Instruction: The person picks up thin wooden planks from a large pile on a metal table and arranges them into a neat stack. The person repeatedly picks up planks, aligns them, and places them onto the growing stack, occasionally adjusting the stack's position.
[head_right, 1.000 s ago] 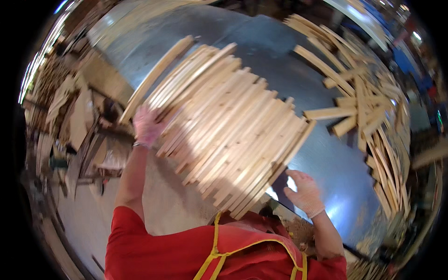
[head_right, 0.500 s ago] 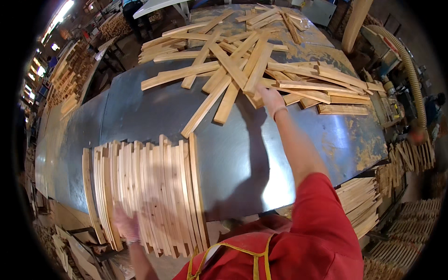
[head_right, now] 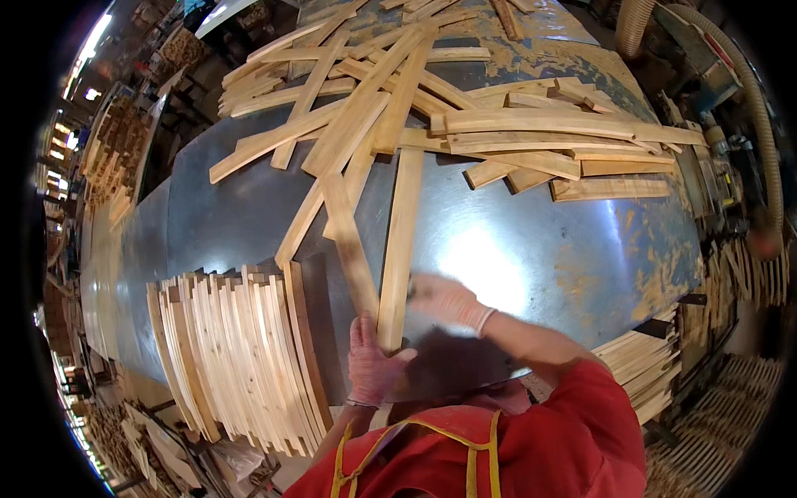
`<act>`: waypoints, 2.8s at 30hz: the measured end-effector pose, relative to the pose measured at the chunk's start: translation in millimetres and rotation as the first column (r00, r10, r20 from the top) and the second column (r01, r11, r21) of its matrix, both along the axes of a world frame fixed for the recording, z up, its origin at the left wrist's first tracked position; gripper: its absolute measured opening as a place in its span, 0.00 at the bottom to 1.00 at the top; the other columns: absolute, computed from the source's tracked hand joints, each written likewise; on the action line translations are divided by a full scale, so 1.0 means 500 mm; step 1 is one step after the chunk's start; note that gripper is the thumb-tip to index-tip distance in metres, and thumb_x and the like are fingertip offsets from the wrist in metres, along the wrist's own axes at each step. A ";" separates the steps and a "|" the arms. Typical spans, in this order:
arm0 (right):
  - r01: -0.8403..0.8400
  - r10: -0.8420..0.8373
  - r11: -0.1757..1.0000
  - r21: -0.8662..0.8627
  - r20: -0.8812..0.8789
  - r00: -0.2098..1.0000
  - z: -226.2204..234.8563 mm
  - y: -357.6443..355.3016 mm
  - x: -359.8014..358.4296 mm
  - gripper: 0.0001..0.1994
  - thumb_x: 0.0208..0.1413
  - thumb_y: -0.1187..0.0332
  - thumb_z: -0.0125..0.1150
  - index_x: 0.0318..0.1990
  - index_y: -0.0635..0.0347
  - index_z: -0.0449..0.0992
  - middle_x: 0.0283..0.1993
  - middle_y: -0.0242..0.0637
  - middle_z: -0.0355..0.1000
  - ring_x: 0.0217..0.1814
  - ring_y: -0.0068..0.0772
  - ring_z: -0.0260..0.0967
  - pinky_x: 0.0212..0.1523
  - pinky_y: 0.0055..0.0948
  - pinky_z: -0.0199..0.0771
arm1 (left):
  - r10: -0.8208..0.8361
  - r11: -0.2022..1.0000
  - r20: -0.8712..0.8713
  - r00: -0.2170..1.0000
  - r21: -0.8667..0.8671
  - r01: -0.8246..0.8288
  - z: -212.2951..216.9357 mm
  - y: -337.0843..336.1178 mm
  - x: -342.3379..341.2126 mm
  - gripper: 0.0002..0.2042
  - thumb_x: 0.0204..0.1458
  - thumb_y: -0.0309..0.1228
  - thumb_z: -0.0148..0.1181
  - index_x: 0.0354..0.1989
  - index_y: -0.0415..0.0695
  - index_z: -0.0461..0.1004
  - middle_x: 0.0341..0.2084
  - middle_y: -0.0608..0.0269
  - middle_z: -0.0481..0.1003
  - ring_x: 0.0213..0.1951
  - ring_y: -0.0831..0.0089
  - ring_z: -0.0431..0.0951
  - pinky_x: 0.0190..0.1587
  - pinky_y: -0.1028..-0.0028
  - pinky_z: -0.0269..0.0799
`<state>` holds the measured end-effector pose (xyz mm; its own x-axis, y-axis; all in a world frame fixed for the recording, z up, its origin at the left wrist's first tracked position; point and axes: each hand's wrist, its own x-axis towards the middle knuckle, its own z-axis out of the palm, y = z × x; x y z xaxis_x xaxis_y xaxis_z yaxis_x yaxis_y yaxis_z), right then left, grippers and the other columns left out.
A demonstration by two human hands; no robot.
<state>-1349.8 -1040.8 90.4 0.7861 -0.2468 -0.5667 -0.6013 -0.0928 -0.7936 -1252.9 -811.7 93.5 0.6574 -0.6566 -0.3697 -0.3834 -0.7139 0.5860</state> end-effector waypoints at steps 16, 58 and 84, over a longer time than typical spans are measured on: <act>-0.386 0.105 0.230 -0.894 -0.371 0.923 0.123 -0.414 0.029 0.32 0.53 0.45 0.70 0.61 0.55 0.79 0.52 0.52 0.81 0.59 0.59 0.77 0.59 0.49 0.79 | 0.067 0.996 0.149 0.987 0.047 -0.075 -0.092 0.374 -0.097 0.59 0.41 0.45 0.83 0.81 0.45 0.52 0.50 0.45 0.78 0.49 0.42 0.82 0.49 0.51 0.80; -0.120 0.104 0.896 -0.428 -0.061 0.993 -0.104 0.237 0.264 0.46 0.61 0.32 0.59 0.68 0.72 0.72 0.66 0.68 0.73 0.71 0.63 0.71 0.70 0.46 0.70 | 0.536 0.834 -0.024 0.844 0.167 -0.525 -0.091 0.503 0.259 0.50 0.52 0.68 0.62 0.72 0.37 0.68 0.59 0.39 0.76 0.63 0.46 0.77 0.65 0.56 0.73; 0.479 0.203 0.648 -0.592 0.741 0.640 0.142 0.441 0.131 0.30 0.66 0.67 0.67 0.73 0.61 0.65 0.69 0.41 0.69 0.72 0.38 0.66 0.73 0.37 0.67 | 0.261 0.738 -0.174 0.949 -0.597 -0.313 0.174 0.563 0.338 0.48 0.50 0.32 0.75 0.80 0.44 0.53 0.70 0.53 0.70 0.70 0.64 0.71 0.69 0.64 0.70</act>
